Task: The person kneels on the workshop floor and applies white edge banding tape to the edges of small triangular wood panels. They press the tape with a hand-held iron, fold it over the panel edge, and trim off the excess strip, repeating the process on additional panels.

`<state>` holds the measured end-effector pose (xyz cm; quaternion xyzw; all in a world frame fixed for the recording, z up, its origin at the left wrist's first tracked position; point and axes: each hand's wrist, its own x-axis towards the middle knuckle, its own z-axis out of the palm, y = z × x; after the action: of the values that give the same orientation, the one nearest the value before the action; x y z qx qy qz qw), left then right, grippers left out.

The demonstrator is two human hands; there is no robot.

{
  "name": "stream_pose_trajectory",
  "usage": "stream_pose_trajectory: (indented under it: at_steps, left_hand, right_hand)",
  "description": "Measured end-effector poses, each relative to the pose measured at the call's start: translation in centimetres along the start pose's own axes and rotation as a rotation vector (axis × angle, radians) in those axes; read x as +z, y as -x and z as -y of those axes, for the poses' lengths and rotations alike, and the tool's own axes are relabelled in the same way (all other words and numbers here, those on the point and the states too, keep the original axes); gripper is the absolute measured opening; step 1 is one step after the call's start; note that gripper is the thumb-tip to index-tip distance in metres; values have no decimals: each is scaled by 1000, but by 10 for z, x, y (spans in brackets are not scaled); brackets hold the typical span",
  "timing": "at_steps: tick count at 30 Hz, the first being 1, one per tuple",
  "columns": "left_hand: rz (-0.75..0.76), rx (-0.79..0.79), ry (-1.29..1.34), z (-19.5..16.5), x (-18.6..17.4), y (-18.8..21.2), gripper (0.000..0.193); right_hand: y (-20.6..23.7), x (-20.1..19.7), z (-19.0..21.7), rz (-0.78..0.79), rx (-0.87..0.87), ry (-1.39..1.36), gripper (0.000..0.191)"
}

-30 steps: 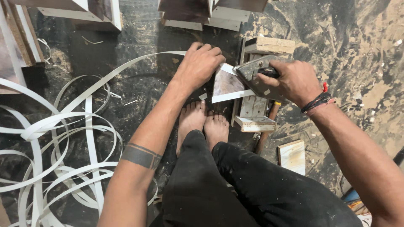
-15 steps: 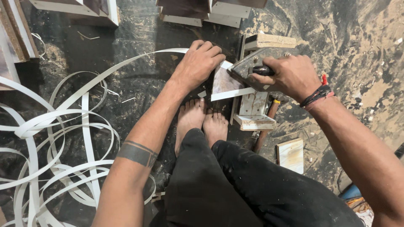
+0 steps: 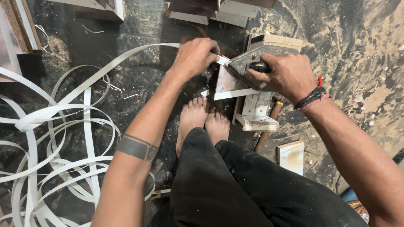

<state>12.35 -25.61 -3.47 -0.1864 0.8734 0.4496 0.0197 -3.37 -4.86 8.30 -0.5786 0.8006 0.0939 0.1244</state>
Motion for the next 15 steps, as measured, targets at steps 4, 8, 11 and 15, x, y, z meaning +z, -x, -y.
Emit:
stream_pose_trajectory:
  at_steps: [4, 8, 11, 15]
  left_hand:
    - [47, -82, 19, 0, 2, -6, 16]
    - [46, -77, 17, 2, 5, -13, 18]
    - [52, -91, 8, 3, 9, -18, 18]
    - [39, -84, 24, 4, 11, -18, 17]
  right_hand:
    - [-2, 0, 2, -7, 7, -2, 55]
    - [-4, -1, 3, -31, -6, 25, 55]
    - [-4, -1, 4, -41, -11, 42, 55]
    - [-6, -1, 5, -45, -23, 21, 52]
